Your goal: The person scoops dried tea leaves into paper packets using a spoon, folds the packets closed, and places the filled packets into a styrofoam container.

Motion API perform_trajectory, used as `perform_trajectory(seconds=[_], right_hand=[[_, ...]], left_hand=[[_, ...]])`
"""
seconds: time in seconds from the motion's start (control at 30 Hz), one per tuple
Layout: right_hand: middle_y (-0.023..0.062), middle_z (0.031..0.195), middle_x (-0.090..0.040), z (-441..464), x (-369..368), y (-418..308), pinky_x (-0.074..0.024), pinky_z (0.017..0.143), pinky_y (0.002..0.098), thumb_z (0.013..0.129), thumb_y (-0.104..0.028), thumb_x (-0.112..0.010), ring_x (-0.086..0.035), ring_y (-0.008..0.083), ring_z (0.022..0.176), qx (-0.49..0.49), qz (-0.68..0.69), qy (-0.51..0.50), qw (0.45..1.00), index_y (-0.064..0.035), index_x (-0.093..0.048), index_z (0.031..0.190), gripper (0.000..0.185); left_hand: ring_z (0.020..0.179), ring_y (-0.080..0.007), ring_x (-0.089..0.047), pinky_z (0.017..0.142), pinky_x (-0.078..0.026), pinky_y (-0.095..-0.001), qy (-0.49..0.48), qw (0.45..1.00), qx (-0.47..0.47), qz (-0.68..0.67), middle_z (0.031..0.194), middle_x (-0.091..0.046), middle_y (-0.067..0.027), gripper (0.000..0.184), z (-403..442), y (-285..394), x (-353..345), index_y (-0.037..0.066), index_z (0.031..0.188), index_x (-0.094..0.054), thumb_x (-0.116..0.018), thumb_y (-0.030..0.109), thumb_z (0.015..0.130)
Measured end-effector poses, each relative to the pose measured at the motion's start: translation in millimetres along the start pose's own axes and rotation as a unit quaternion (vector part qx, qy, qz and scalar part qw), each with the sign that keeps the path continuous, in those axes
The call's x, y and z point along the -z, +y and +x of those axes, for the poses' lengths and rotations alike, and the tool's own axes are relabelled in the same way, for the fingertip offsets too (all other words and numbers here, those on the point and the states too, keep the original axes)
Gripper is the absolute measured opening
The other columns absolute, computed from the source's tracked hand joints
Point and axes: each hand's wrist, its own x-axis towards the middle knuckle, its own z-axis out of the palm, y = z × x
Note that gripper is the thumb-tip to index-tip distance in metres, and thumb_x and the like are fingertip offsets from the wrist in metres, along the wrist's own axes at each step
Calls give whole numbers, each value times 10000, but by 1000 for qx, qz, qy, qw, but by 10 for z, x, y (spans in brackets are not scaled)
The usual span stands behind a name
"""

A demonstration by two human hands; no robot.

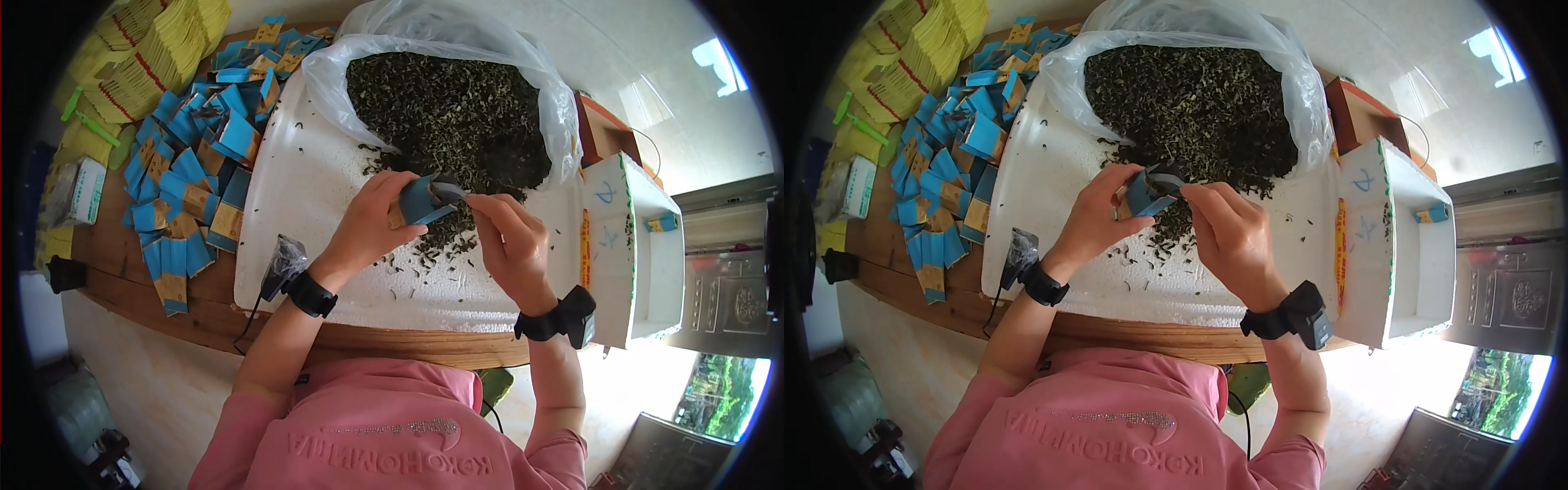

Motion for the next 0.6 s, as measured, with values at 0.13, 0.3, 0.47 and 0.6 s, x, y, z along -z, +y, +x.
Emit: perform_trajectory(seconds=[0.13,0.3,0.47,0.6], right_hand=[[52,799,-643,-32,91,15,-450,562,213,898,91,-586,-600,84,643,-100,79,65,990,24,-674,1032,174],[35,798,-636,-178,161,82,-462,597,203,958,25,-561,-584,69,653,-230,209,104,945,26,-667,1087,167],[48,812,-644,-351,196,126,-464,595,206,950,42,-559,-589,80,651,-246,225,133,933,26,-666,1087,174],[87,833,-659,-244,270,-63,-480,582,219,891,124,-573,-605,113,642,-73,73,118,988,27,-663,1082,232]], left_hand=[[1118,-340,-563,974,-466,-406,-6,1000,-4,15,1194,-575,-142,626,5,22,11,48,1252,-550,-829,117,696],[1056,-318,-587,913,-484,-381,8,999,-26,23,1128,-589,-126,611,6,30,-9,51,1239,-561,-832,94,692],[1054,-312,-591,902,-488,-379,1,999,-27,34,1137,-590,-121,603,-7,61,-17,51,1233,-568,-833,93,693],[1108,-321,-578,943,-483,-386,-9,998,-23,58,1188,-579,-135,613,-22,54,-63,54,1250,-565,-831,154,707]])
